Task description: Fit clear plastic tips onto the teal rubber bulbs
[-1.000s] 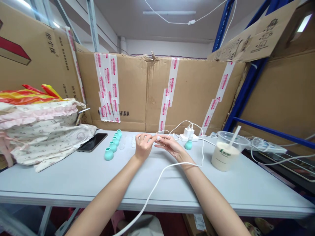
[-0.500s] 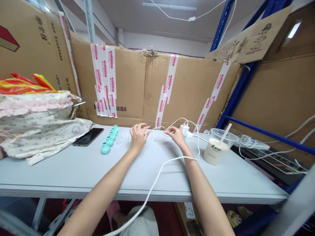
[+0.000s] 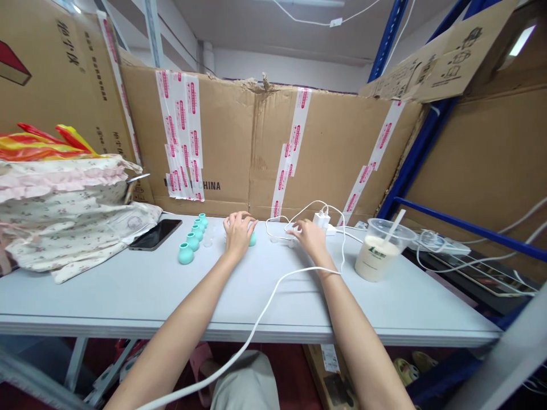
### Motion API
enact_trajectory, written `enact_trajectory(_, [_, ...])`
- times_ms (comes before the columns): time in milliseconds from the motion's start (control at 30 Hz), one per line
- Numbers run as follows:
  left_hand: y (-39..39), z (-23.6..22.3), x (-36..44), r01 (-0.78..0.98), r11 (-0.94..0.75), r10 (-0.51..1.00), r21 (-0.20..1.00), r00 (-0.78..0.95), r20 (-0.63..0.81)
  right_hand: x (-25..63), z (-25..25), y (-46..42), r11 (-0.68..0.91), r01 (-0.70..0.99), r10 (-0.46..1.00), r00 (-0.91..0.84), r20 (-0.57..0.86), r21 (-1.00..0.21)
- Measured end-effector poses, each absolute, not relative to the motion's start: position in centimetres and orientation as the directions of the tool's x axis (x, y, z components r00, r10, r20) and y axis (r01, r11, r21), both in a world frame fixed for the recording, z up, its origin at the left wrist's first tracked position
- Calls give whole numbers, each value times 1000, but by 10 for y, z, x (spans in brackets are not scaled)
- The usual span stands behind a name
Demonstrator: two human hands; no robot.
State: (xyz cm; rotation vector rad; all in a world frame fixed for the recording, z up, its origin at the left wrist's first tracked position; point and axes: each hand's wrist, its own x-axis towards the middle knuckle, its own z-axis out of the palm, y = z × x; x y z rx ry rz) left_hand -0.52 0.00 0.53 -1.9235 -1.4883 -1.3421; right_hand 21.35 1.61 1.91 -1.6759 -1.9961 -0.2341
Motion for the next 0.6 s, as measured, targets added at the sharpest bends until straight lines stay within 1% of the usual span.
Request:
enact_trajectory(33, [0,6,-5,890,-377,544,257,-12,839,210,20,14,293,936,822,-143,552,-193])
enact_trajectory(100, [-1,6,-6,889,-378,540,258,-15,841,199,20,11,458,880,739,-296,606,-129])
enact_trajectory(167, [-1,7,-6,888,-384,538,255,-9,843,186,15,9,568,822,688,-450,569,-37])
enact_trajectory(233, [-2,7,-6,885,-388,537,255,-8,844,176,8,8,593,805,685,-519,512,24])
enact_trajectory(333, [-4,8,-3,885,-396,535,246,4,845,170,-2,9,560,827,720,-513,468,44])
enact_trajectory(500, [-9,8,2,885,-437,542,163,114,832,172,-3,8,560,829,721,-489,491,3])
enact_trajectory(567, [-12,8,3,883,-448,539,139,143,830,175,3,8,563,825,713,-453,535,-53])
enact_trajectory(600, [-13,8,4,883,-451,536,132,149,831,178,6,9,559,821,709,-403,578,-113])
